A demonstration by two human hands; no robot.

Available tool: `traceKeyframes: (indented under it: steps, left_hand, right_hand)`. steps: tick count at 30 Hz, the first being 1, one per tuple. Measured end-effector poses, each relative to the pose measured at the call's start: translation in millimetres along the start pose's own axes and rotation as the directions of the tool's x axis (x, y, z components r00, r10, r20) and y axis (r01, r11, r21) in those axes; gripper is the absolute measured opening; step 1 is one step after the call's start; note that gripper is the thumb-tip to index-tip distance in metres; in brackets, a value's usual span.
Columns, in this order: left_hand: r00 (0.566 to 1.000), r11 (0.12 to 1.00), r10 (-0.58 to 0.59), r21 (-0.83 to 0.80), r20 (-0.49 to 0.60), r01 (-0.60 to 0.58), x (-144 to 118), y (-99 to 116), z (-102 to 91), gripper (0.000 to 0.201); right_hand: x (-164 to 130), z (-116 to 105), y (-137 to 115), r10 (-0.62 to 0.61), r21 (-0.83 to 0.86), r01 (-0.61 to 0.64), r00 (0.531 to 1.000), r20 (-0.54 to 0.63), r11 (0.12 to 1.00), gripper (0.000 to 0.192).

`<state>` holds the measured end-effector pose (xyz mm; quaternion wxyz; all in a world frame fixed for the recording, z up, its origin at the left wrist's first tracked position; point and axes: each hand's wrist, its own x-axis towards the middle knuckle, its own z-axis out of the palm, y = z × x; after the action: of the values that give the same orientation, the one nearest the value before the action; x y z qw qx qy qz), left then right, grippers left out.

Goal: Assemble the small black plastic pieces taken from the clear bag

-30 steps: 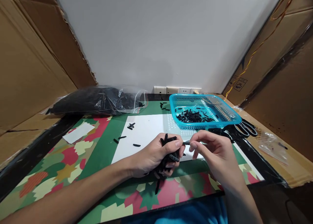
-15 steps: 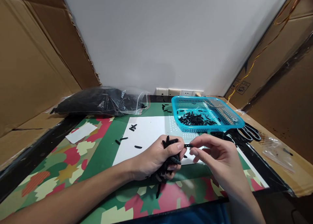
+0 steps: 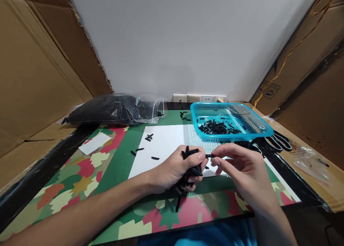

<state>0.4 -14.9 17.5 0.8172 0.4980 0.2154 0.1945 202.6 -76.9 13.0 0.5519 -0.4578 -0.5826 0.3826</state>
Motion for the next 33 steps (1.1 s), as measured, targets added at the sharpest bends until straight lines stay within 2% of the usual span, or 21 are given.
traceKeyframes:
  steps: [10, 18, 27, 33]
  left_hand:
    - [1.0, 1.0, 0.023, 0.007, -0.016, -0.023, 0.4, -2.1, -0.7, 0.037]
    - [0.999, 0.999, -0.026, -0.035, -0.034, 0.025, 1.0, 0.0, -0.4, 0.037]
    - [1.0, 0.999, -0.018, -0.051, -0.025, 0.017, 1.3, -1.4, -1.6, 0.036]
    - [0.999, 0.998, -0.002, -0.067, -0.034, 0.0, 0.8, -1.5, -2.5, 0.034]
  right_hand:
    - [-1.7, 0.3, 5.2, -0.018, 0.026, 0.018, 1.0, -0.003, 0.999, 0.006]
    - [-0.9, -1.2, 8.4, -0.008, 0.068, 0.008, 1.0, 0.008, 0.998, 0.003]
    - [-1.5, -2.4, 9.1, -0.007, 0.073, 0.007, 1.0, 0.005, 0.997, 0.004]
    - [-1.1, -0.1, 7.4, 0.034, 0.086, -0.036, 0.999, 0.032, 0.996, 0.014]
